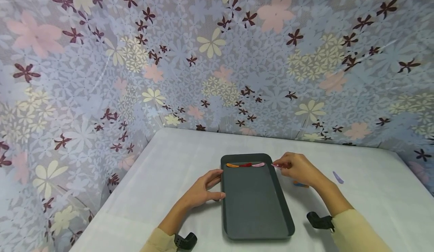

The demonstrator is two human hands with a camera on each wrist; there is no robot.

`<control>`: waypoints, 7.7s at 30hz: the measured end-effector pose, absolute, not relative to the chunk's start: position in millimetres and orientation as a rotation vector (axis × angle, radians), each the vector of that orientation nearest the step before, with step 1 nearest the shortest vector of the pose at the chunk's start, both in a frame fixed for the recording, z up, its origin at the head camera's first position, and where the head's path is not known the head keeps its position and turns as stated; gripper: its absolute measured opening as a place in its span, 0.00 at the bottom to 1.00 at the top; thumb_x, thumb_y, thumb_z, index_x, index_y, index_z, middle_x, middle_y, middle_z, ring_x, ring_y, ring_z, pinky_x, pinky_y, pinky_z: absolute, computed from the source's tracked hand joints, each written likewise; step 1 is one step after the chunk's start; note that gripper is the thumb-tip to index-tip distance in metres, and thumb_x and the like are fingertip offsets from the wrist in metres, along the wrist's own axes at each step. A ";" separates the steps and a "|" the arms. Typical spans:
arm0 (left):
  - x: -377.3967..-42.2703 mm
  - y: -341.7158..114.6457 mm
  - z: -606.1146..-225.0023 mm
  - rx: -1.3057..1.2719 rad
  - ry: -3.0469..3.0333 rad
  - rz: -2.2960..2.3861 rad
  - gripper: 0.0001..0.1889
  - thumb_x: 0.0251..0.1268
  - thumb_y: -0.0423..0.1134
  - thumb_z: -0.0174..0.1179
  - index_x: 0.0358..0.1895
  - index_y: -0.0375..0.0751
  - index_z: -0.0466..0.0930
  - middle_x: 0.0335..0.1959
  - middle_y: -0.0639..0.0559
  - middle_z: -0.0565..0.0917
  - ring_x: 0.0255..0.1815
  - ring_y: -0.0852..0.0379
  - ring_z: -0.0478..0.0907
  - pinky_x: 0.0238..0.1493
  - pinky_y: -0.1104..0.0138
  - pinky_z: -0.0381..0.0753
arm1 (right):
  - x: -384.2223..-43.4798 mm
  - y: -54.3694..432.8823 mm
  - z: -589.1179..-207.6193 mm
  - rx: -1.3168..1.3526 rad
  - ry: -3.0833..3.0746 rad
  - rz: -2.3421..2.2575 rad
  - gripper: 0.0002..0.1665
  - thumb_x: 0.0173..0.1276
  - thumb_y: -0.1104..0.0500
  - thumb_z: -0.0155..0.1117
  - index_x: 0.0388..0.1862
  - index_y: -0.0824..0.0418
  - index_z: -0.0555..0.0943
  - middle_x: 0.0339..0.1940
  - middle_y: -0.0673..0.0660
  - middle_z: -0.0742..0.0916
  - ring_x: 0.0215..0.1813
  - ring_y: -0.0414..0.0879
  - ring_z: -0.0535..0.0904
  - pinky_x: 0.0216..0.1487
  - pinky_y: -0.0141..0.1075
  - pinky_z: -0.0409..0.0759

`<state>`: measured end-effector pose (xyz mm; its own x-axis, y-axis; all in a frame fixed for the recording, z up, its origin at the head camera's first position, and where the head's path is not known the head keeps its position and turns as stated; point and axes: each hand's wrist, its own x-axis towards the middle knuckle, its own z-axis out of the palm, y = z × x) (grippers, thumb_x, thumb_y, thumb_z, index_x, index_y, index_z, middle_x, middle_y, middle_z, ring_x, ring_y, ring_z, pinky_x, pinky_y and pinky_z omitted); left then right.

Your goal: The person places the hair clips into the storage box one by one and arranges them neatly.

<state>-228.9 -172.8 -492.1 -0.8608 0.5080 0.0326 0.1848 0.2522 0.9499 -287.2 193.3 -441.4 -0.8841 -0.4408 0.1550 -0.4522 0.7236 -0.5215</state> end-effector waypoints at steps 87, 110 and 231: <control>-230.5 -164.4 -492.6 0.581 2.250 1.680 0.42 0.54 0.43 0.69 0.72 0.48 0.57 0.74 0.49 0.61 0.73 0.53 0.62 0.57 0.60 0.78 | -299.1 104.0 -443.0 1.032 -2.933 0.881 0.18 0.55 0.67 0.63 0.43 0.53 0.87 0.30 0.47 0.82 0.30 0.37 0.73 0.32 0.28 0.73; -230.3 -163.9 -492.7 0.572 2.245 1.673 0.42 0.54 0.44 0.69 0.72 0.50 0.57 0.74 0.51 0.61 0.73 0.54 0.62 0.58 0.61 0.77 | -303.6 86.0 -458.8 1.020 -2.945 0.799 0.18 0.55 0.67 0.63 0.44 0.52 0.87 0.30 0.46 0.81 0.29 0.37 0.72 0.30 0.29 0.71; -227.3 -160.8 -491.0 0.554 2.273 1.669 0.42 0.54 0.43 0.69 0.72 0.48 0.57 0.73 0.48 0.63 0.72 0.52 0.63 0.69 0.51 0.64 | -296.3 129.2 -432.7 0.889 -2.840 0.954 0.11 0.62 0.58 0.66 0.43 0.58 0.86 0.31 0.45 0.83 0.31 0.36 0.75 0.33 0.31 0.74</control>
<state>-227.3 -160.8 -491.0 -0.8912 0.4534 0.0107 0.1460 0.2645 0.9533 -296.3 129.2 -432.7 -0.8381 -0.5118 0.1888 -0.5220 0.6518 -0.5501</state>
